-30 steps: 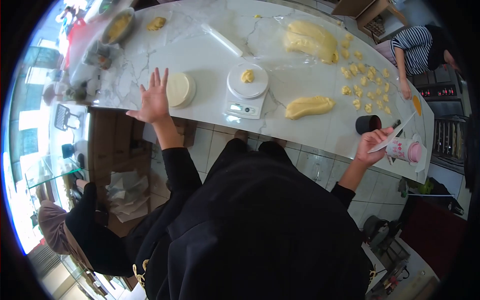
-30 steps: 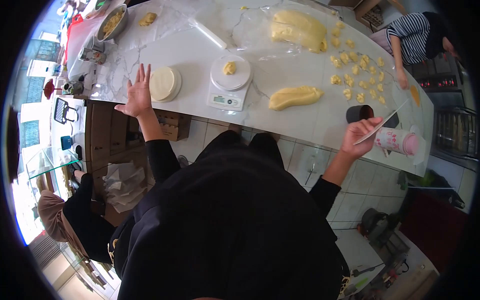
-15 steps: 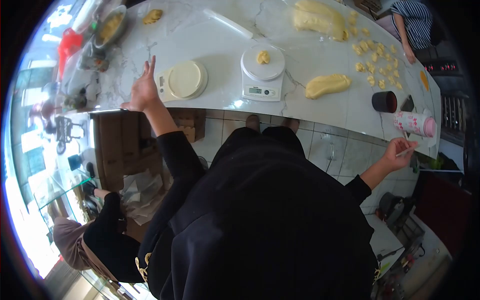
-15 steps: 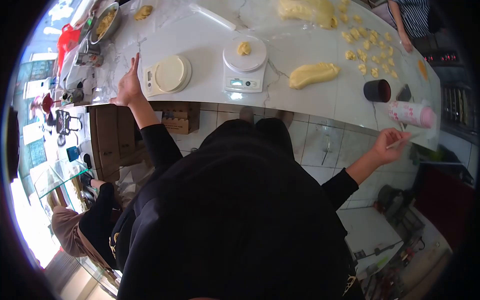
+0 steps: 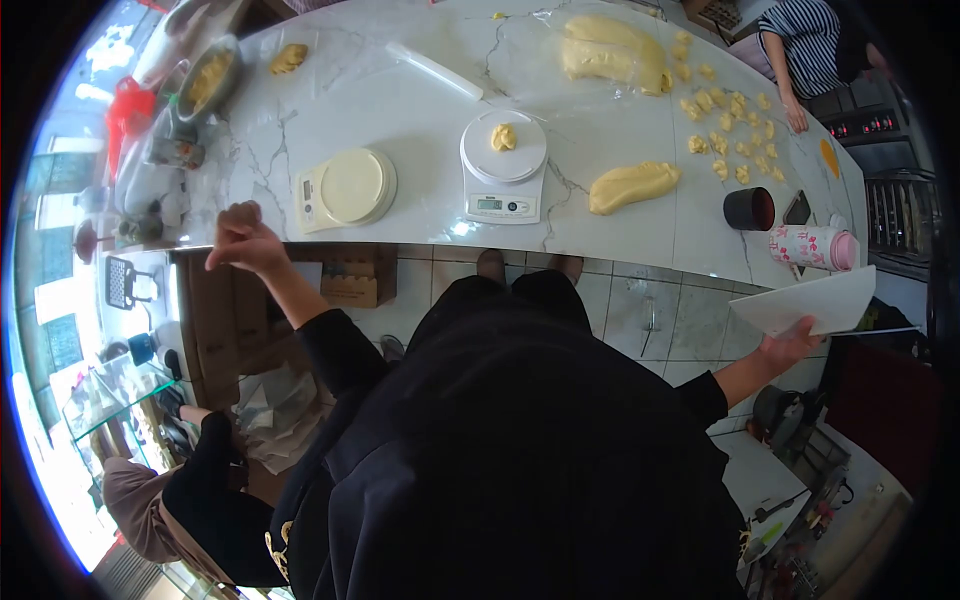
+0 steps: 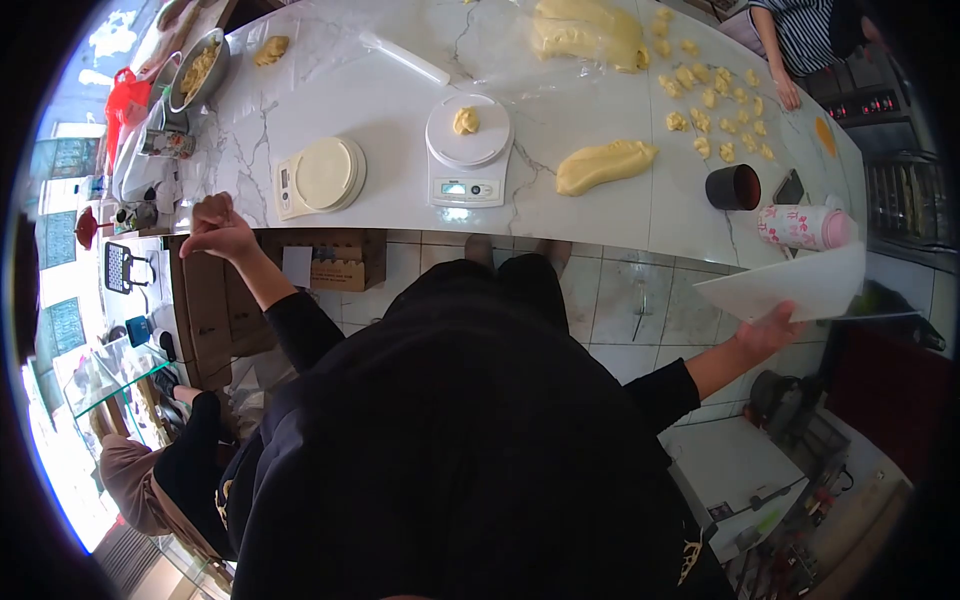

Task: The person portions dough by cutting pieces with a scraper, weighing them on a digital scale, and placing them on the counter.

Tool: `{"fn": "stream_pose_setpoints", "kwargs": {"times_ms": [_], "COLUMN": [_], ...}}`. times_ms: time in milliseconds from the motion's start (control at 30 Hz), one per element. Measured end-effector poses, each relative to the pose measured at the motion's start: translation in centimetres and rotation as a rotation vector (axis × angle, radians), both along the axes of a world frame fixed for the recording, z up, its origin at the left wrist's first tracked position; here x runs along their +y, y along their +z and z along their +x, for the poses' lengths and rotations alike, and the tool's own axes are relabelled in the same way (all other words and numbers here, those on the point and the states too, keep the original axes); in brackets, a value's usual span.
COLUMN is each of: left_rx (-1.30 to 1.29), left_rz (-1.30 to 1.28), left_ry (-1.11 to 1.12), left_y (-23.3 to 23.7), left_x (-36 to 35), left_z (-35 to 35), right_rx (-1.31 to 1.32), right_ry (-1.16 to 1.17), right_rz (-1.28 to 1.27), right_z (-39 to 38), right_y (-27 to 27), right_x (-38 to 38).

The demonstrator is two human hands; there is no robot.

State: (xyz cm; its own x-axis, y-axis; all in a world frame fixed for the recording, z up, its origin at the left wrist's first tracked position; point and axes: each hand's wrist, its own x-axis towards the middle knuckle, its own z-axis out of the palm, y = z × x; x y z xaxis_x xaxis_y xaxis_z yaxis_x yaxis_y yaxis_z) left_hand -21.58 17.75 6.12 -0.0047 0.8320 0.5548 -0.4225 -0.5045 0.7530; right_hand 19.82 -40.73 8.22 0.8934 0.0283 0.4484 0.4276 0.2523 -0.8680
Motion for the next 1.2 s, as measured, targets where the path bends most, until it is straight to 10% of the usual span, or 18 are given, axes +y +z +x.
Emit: {"fn": "stream_pose_setpoints", "kwargs": {"times_ms": [167,233,300,400,567,700,833,967,1033,1100,1200], "left_rx": [0.269,0.635,1.004,1.111,1.289,1.285,0.922,0.668,0.570,0.437,0.589], "left_rz": [0.090,-0.069,0.040,0.509,0.576,0.536,0.092,0.013,-0.107,-0.324,-0.003], "left_ry": [-0.149,-0.229,-0.247,-0.223,-0.332,-0.331,-0.254,-0.261,-0.625,-1.050,-1.259], "left_y": [-1.8,-0.8,-0.1,-4.3,-8.0,-8.6,-6.2,0.3,-0.5,-1.0,-2.8], "left_x": [-3.2,-5.7,-8.9,-10.4,-11.2,-10.8,-10.8,-14.4,-16.5,-20.5,-26.4], "left_z": [7.7,12.0,16.7,20.9,23.0,23.7,26.2,33.4,38.6,44.3,53.0], "right_rx": [0.018,-0.027,0.065,-0.053,0.098,0.071,-0.213,-0.240,0.228,0.405,0.516], "right_ry": [-0.036,0.642,0.659,0.699,0.318,-0.054,0.280,0.742,0.060,0.095,-0.013], "right_rz": [0.052,0.582,1.238,0.681,-0.399,0.416,1.158,0.623,-0.301,-0.327,-0.286], "right_z": [0.5,2.0,1.1,0.7,-2.0,-1.0,0.8,3.4,2.0,2.2,0.0], "right_y": [-0.7,-1.6,1.6,2.1,2.5,-1.1,4.9,3.6,3.0,1.9,0.9], "right_x": [5.5,3.2,3.8,2.2,-0.8,-7.5,-11.7,-16.1,-16.0,-17.3,-19.3]}}
